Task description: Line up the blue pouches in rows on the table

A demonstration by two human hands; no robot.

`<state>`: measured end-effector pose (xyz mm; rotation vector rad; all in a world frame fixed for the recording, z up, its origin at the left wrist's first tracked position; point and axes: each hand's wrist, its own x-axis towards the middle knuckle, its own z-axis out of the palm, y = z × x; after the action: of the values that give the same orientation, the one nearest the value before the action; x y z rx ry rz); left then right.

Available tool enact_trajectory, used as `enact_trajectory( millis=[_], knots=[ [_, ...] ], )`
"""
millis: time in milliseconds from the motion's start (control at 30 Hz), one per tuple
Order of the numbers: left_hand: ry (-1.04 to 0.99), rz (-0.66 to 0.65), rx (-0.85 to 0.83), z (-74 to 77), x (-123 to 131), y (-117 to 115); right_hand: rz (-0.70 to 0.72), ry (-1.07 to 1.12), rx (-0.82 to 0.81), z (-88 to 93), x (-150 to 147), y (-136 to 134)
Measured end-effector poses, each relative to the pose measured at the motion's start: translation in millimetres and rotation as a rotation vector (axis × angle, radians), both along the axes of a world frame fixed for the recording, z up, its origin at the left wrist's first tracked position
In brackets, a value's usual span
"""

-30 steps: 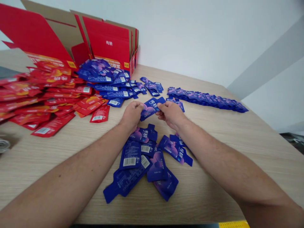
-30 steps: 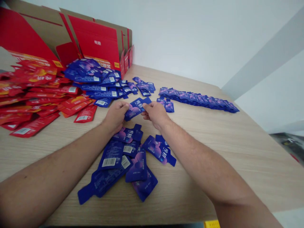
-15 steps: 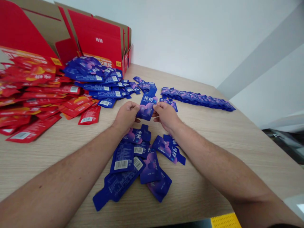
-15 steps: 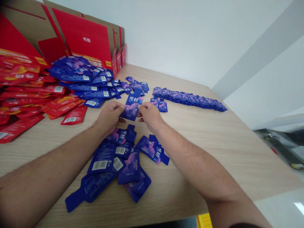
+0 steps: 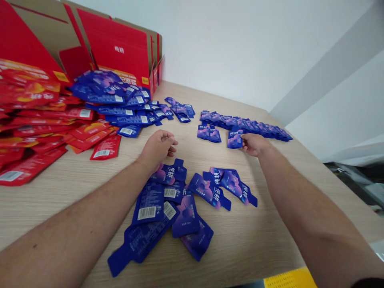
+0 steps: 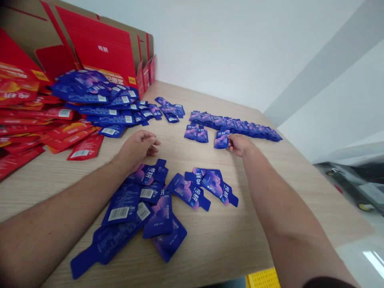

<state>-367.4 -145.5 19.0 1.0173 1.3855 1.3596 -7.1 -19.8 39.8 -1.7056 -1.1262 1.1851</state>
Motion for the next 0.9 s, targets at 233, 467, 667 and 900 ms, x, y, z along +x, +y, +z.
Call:
enact_trajectory(
  millis=[233, 467, 667, 900],
  knots=[
    [0.020, 0.014, -0.011, 4.5, 2, -2, -0.040, -0.218, -0.115, -10.3, -11, 16],
    [0.031, 0.014, 0.001, 4.5, 1, -3, -0.032, -0.411, -0.136, -13.2, -20, 32],
    [0.033, 0.009, -0.007, 4.6, 1, -3, -0.022, -0.501, -0.123, -14.0, -31, 37],
    [0.041, 0.006, -0.003, 5.1, 2, -4, -0.018, -0.547, -0.125, -12.8, -38, 42]
  ],
)
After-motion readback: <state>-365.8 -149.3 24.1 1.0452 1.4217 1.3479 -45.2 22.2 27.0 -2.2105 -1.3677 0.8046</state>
